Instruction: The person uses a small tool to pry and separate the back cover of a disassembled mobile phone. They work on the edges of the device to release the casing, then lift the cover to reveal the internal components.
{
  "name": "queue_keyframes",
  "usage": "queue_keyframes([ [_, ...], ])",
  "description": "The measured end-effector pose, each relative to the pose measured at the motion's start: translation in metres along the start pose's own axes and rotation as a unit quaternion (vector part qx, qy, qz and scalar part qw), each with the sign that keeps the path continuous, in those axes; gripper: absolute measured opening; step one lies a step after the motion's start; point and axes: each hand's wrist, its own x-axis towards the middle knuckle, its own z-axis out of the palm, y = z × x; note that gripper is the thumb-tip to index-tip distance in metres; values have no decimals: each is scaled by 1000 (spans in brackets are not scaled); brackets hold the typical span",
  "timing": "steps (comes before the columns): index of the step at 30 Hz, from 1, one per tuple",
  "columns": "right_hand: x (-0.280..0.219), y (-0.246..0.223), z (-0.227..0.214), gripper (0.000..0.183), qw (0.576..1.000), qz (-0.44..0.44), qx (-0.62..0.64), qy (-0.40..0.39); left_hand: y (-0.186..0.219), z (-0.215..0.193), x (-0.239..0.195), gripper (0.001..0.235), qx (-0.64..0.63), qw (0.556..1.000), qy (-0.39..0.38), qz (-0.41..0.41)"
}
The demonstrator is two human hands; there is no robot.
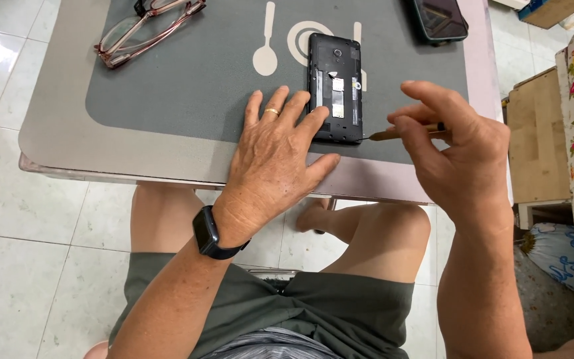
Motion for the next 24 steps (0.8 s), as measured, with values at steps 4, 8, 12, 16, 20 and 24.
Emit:
queue_keyframes([
  [4, -4, 12, 1, 23, 998, 32, -50, 11, 0, -1, 0, 51, 3, 1000, 4, 3],
  [8, -1, 13, -3, 33, 999, 9, -51, -5, 0, 1, 1, 52, 2, 1000, 9, 6],
  [12, 1, 10, -6, 29, 995, 39, -86, -31, 0, 0, 1, 51, -4, 1000, 7, 0],
  [16, -1, 19, 1, 21, 992, 32, -124, 3, 0, 0, 1, 51, 0, 1000, 13, 5],
  [20, 5, 7, -2, 20, 994, 25, -103, -13, -1, -2, 1, 53, -1, 1000, 1, 3],
  [24, 13, -6, -11, 45, 995, 34, -48, -76, 0, -2, 1, 53, -3, 1000, -3, 4],
])
